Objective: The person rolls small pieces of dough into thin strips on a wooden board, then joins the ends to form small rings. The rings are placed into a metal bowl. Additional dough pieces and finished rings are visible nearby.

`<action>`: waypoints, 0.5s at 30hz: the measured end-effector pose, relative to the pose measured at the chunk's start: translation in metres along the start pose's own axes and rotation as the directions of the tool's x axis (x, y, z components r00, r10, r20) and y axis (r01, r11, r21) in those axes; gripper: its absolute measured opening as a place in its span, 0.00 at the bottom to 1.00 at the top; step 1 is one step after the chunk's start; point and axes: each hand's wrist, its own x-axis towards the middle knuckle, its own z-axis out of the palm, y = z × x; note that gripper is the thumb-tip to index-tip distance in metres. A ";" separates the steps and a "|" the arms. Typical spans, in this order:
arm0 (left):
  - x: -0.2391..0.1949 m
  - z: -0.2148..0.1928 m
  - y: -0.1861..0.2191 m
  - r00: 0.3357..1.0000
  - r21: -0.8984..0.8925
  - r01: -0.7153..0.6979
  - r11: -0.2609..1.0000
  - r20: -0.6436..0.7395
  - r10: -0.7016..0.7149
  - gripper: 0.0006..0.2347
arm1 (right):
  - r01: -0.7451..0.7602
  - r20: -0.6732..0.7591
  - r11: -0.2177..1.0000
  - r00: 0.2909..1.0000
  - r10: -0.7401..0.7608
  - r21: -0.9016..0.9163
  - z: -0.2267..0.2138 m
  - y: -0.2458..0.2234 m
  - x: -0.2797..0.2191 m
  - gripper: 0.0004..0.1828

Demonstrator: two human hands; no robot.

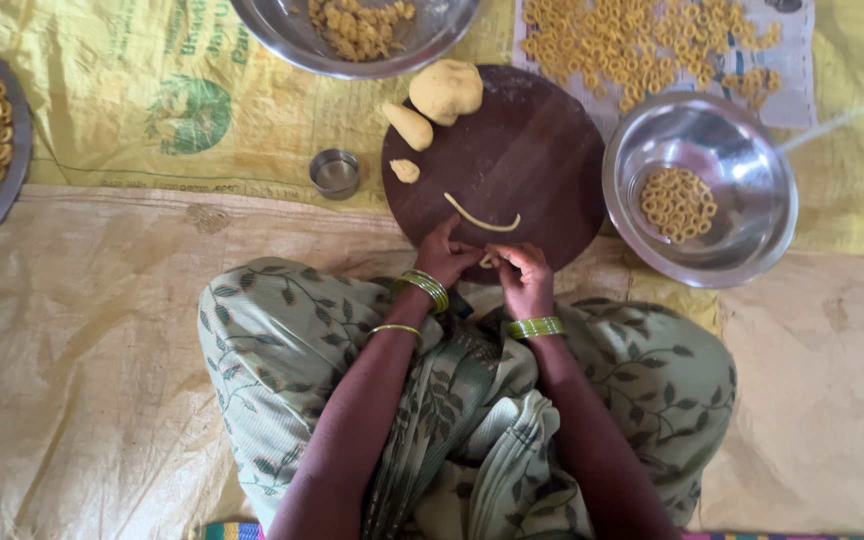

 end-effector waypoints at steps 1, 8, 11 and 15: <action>0.004 0.000 -0.003 1.000 0.003 -0.022 1.000 -0.012 0.022 0.40 | 0.017 0.001 1.000 1.000 -0.017 -0.006 0.000 0.001 0.001 0.15; 0.013 0.000 -0.020 0.996 -0.014 -0.079 0.997 -0.039 0.078 0.38 | -0.049 0.020 0.997 0.999 0.048 0.057 -0.001 0.009 0.002 0.19; 0.005 0.000 -0.010 0.998 0.049 -0.056 0.997 -0.029 0.057 0.39 | -0.081 0.017 0.995 0.997 0.080 0.056 0.001 0.011 -0.001 0.19; -0.005 0.001 0.007 0.999 0.159 -0.025 0.987 -0.044 0.032 0.41 | -0.061 0.026 0.993 0.998 0.059 0.096 0.002 0.008 -0.002 0.13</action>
